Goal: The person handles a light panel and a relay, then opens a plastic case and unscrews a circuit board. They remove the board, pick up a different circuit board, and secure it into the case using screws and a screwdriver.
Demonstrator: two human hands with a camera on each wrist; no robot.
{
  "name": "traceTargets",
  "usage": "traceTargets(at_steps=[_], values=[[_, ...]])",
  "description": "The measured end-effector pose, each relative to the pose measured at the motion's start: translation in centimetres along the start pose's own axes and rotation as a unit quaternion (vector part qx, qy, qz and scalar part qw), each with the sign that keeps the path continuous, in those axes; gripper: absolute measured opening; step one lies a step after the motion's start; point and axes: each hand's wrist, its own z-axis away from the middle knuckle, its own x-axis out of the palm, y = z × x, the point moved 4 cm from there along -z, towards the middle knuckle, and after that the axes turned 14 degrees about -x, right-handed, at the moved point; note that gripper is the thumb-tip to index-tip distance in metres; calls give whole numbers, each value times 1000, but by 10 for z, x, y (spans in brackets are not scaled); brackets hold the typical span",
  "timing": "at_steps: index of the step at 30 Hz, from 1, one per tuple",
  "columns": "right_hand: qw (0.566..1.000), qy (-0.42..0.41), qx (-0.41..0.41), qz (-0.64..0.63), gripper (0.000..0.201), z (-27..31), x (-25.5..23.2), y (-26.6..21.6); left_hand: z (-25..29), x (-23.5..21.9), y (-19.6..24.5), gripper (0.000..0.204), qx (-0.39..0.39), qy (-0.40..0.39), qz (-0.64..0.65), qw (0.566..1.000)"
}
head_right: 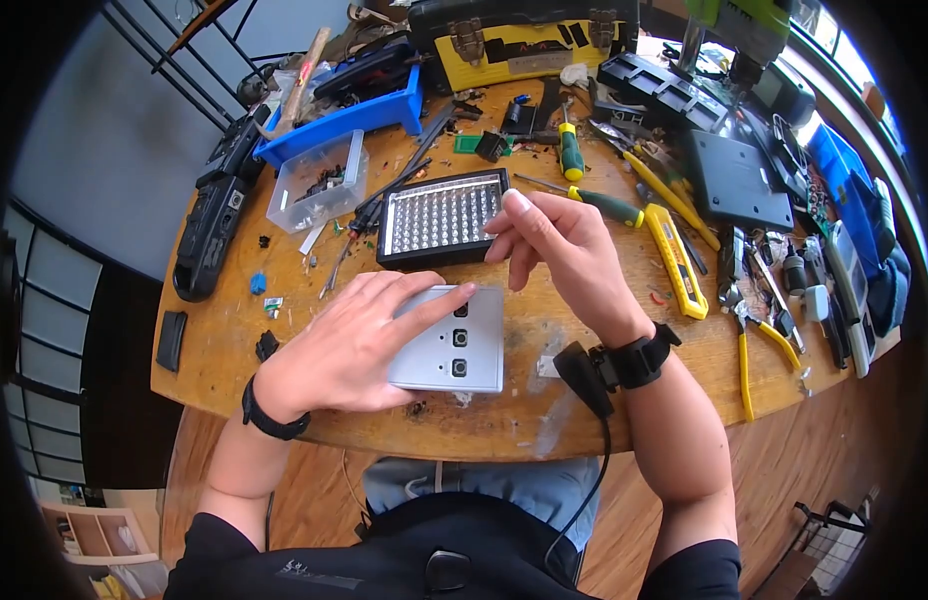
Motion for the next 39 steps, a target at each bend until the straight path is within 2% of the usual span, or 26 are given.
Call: traceTargets(at_steps=[8, 12, 14, 15, 17, 19, 21, 23, 25, 27, 31, 33, 35, 37, 38, 39], values=[[999, 39, -7, 9, 46, -4, -11, -1, -16, 13, -6, 100, -7, -48, 17, 999], [999, 50, -11, 2, 47, -5, -15, 1, -14, 9, -8, 97, 11, -40, 28, 999], [999, 52, -11, 0, 47, -5, -15, 1, -14, -11, -5, 72, 11, 42, 75, 996], [998, 55, -9, 6, 48, -5, -14, 1, -16, -13, -9, 72, 11, 42, 74, 996], [998, 54, -7, 13, 48, -5, -13, 1, -22, -25, -36, 37, -142, 154, 69, 975], [998, 58, 4, 32, 49, -5, -13, 0, -30, -24, -61, 30, -278, 187, 65, 940], [998, 59, 3, 32, 49, -5, -13, 0, -36, -16, -77, 34, -287, 212, 25, 934], [998, 61, 2, 31, 49, -5, -14, -2, -42, -2, -91, 37, -376, 77, 2, 923], [995, 82, 27, 51, 50, -5, -15, -1, -46, 6, -102, 40, -393, 80, 39, 915], [995, 84, 26, 52, 51, -5, -14, -1, -49, 15, -114, 38, -355, 91, 144, 919], [995, 87, 17, 55, 51, -5, -16, 0, -54, 22, -123, 26, -328, 122, 236, 906], [994, 90, 19, 61, 50, -5, -16, 2, -55, 19, -122, 23, -338, 110, 248, 901], [994, 90, 12, 61, 49, -5, -16, 1, -51, 11, -113, 29, -341, 161, 190, 906], [993, 99, 8, 61, 48, -5, -15, 1, -52, 11, -112, 36, -362, 126, 141, 913], [994, 91, 7, 59, 48, -5, -14, 1, -54, 11, -113, 41, -391, 53, 140, 908], [993, 99, 9, 62, 48, -4, -14, 1, -54, 15, -114, 43, -405, 27, 185, 895]])
